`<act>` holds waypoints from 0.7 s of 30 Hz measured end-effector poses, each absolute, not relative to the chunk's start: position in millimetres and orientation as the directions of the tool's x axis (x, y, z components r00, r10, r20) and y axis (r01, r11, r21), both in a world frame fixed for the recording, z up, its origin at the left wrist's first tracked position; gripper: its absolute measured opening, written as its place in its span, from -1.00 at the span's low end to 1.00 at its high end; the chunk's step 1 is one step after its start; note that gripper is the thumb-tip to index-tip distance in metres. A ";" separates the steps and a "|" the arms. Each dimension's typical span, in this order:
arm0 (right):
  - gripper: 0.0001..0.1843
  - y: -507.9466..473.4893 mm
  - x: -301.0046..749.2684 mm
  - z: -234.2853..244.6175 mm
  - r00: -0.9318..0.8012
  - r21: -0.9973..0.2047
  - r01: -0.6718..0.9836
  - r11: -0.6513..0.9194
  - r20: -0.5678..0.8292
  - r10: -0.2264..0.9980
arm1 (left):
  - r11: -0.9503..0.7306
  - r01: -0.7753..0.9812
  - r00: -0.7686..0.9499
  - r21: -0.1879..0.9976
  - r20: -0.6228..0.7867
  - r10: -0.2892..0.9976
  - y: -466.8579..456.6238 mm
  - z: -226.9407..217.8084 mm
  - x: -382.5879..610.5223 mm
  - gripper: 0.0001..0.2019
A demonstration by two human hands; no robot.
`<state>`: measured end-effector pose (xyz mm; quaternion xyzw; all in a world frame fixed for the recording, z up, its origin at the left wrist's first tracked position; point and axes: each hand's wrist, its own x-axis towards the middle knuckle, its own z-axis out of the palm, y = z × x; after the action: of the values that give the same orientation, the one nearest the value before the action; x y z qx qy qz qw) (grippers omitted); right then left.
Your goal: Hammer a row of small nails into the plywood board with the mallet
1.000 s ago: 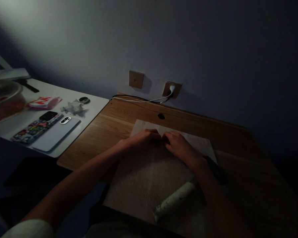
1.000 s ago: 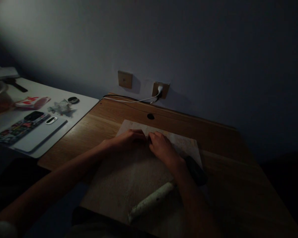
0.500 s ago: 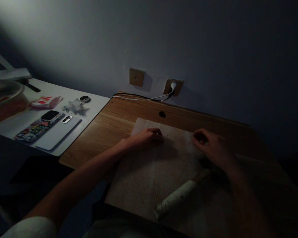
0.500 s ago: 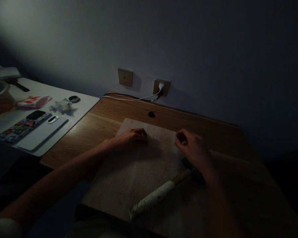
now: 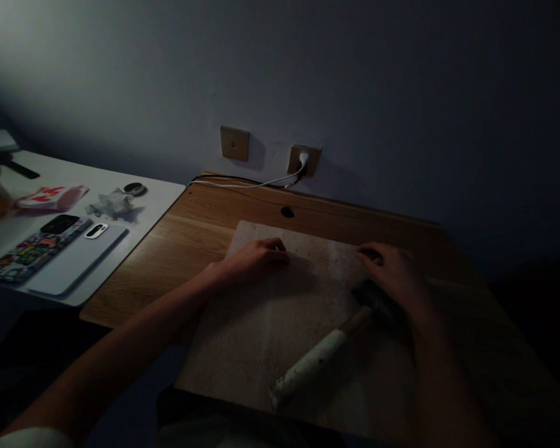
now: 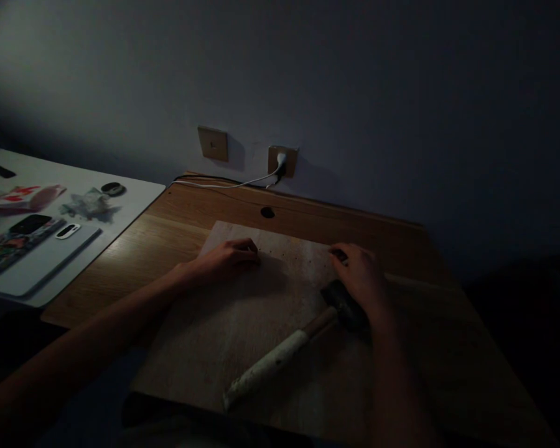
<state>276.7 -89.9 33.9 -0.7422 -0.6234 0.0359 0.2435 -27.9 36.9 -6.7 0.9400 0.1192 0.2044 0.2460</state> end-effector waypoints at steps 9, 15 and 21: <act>-0.84 -92.7 281.7 33.3 0.244 -0.436 0.883 -0.176 0.104 0.964 | -0.872 0.128 0.896 0.472 0.323 0.306 35.2 -5.8 -27.3 -0.79; -0.88 -89.3 280.6 28.6 0.247 -0.443 0.879 -0.176 0.108 0.963 | -0.883 0.138 0.897 0.449 0.321 0.304 34.8 -7.0 -27.1 -0.78; -0.89 -88.1 280.1 26.9 0.252 -0.446 0.878 -0.174 0.121 0.960 | -0.879 0.111 0.911 0.463 0.306 0.277 31.2 -1.5 -27.2 -0.83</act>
<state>280.1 -88.1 26.9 -0.7604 -0.6042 0.0942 0.2187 -27.2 31.2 -1.5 0.9515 0.1020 0.1848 0.2237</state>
